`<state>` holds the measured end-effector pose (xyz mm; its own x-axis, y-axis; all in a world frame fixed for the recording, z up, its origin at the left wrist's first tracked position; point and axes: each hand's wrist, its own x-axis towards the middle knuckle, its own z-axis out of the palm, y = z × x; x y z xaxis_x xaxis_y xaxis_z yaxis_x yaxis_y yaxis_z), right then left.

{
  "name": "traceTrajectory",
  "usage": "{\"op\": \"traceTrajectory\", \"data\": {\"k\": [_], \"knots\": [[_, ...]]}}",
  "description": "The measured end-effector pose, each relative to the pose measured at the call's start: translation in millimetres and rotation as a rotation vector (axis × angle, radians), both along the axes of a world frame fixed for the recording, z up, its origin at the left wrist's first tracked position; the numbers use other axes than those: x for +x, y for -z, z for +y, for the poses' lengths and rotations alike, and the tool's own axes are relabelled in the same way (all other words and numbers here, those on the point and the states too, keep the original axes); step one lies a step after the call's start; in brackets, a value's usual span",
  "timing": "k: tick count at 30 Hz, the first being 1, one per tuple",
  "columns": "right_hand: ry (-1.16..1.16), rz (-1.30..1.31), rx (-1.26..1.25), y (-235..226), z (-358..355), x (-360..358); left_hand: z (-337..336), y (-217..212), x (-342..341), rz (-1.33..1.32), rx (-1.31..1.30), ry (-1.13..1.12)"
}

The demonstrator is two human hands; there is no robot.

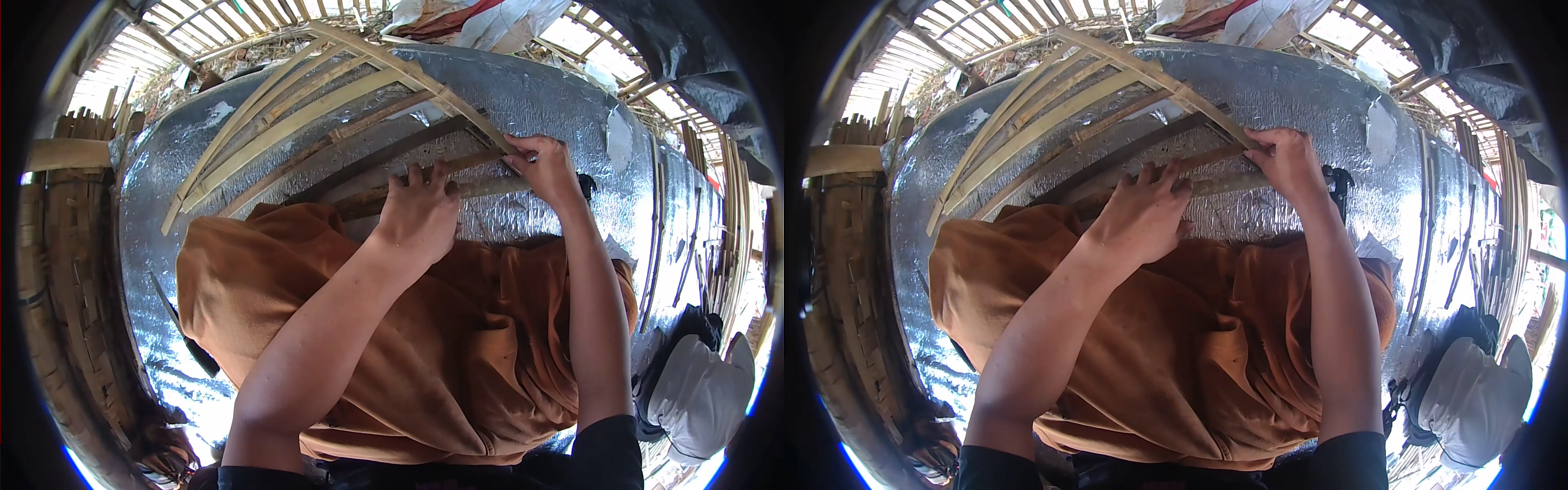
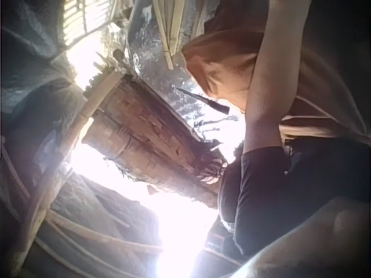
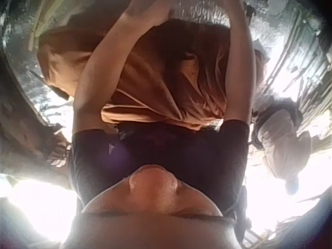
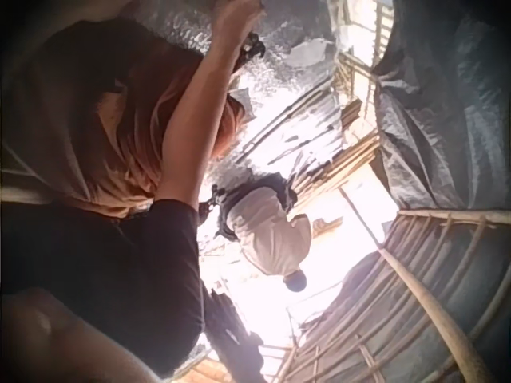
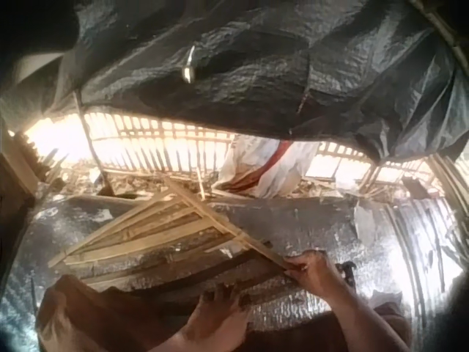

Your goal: The person assembles a triangular wooden frame by hand and using a hammer to secure thin wooden strips onto a base frame.

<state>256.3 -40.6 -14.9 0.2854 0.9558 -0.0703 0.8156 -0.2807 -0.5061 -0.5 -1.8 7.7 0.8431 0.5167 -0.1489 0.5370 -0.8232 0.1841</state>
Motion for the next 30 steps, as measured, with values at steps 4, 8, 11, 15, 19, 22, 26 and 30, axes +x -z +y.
{"op": "traceTrajectory", "data": {"k": [4,8,11,15,19,22,26,30], "knots": [[0.003,0.024,0.006,-3,1,-1,2,-2,1,0.042,-0.015,-0.003],[0.023,0.032,0.004,-2,-2,-4,2,-3,0,0.027,-0.034,0.004],[-0.001,0.002,0.046,2,-1,-5,3,-1,-1,0.037,-0.019,0.010],[0.075,0.009,-0.063,-3,-1,-7,2,-3,-1,0.040,0.001,0.018],[0.058,0.053,0.003,4,-5,4,7,-6,3,0.061,-0.014,0.035],[0.056,-0.011,-0.041,1,-1,-11,6,-2,-4,0.062,-0.071,0.038],[0.068,-0.003,-0.043,-5,-4,-6,6,-6,3,0.098,-0.068,0.043],[0.058,0.001,-0.020,-3,-4,-7,7,-7,2,0.101,-0.086,0.041]]}}
